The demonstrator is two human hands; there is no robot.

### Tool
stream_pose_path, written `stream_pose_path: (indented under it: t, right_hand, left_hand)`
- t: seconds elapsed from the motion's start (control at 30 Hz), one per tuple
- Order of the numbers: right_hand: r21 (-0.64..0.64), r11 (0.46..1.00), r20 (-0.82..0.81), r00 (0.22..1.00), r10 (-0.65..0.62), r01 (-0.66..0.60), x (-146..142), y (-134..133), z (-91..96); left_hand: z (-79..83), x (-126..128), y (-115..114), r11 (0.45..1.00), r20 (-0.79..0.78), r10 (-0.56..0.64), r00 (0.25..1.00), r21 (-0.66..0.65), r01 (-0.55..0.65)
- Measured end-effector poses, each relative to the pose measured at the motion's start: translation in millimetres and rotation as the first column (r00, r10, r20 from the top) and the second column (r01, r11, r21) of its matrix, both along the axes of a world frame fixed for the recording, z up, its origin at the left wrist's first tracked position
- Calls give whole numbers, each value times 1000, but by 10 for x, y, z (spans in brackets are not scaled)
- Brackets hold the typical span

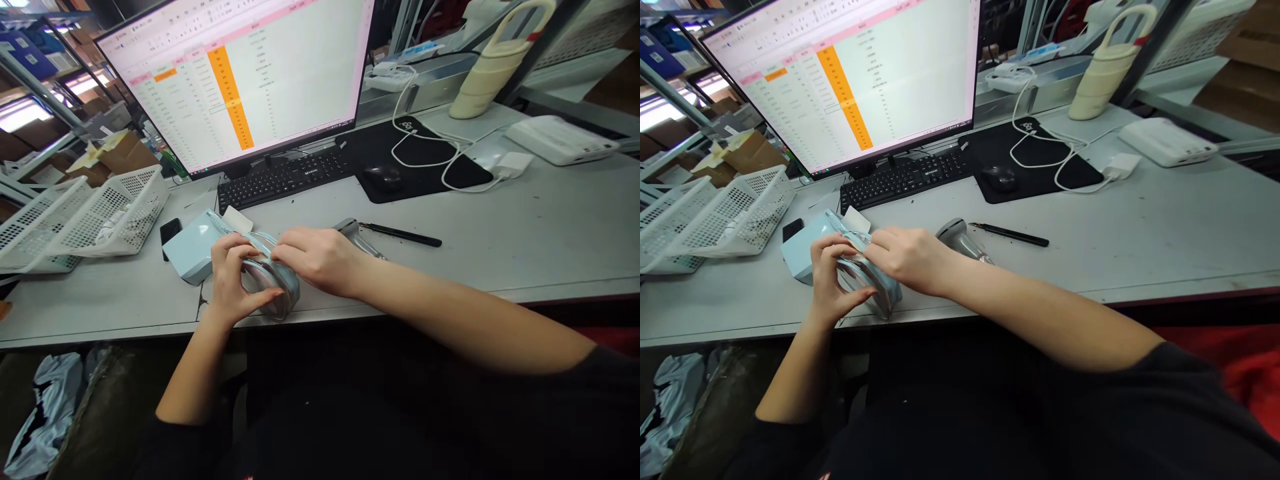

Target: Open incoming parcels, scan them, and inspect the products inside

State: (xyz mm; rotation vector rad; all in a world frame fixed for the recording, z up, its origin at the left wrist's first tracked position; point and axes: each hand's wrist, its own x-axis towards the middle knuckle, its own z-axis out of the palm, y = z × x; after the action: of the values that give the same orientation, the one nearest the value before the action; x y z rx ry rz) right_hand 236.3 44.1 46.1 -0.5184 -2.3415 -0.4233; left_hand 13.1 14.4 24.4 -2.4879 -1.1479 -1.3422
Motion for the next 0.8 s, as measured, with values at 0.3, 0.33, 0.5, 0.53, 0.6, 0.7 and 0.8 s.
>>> stream_pose_path:
  t: [0.3, 0.33, 0.5, 0.53, 0.6, 0.7, 0.8]
  right_hand:
    - [57, 998, -96, 995, -14, 20, 33, -32, -187]
    - [70, 997, -110, 994, -14, 22, 36, -31, -201]
    - [139, 990, -163, 987, -11, 34, 62, -45, -196]
    - [146, 989, -159, 987, -2, 25, 73, -53, -180]
    - [146, 989, -124, 992, 9, 10, 101, -70, -141]
    - [117, 993, -61, 998, -5, 12, 137, -93, -77]
    - [79, 997, -23, 1000, 9, -7, 153, -92, -9]
  left_hand:
    - [-8, 276, -148, 970, 26, 221, 975, -108, -217]
    - [3, 294, -157, 969, 9, 225, 974, -109, -223]
    - [80, 306, -188, 974, -70, 188, 980, -119, -195]
    - [97, 302, -196, 974, -83, 175, 981, -128, -185]
    - [133, 295, -213, 975, -114, 142, 983, -155, -158]
    - [184, 280, -233, 977, -170, 66, 983, -189, -98]
    - [214, 257, -232, 975, -211, -19, 977, -222, -29]
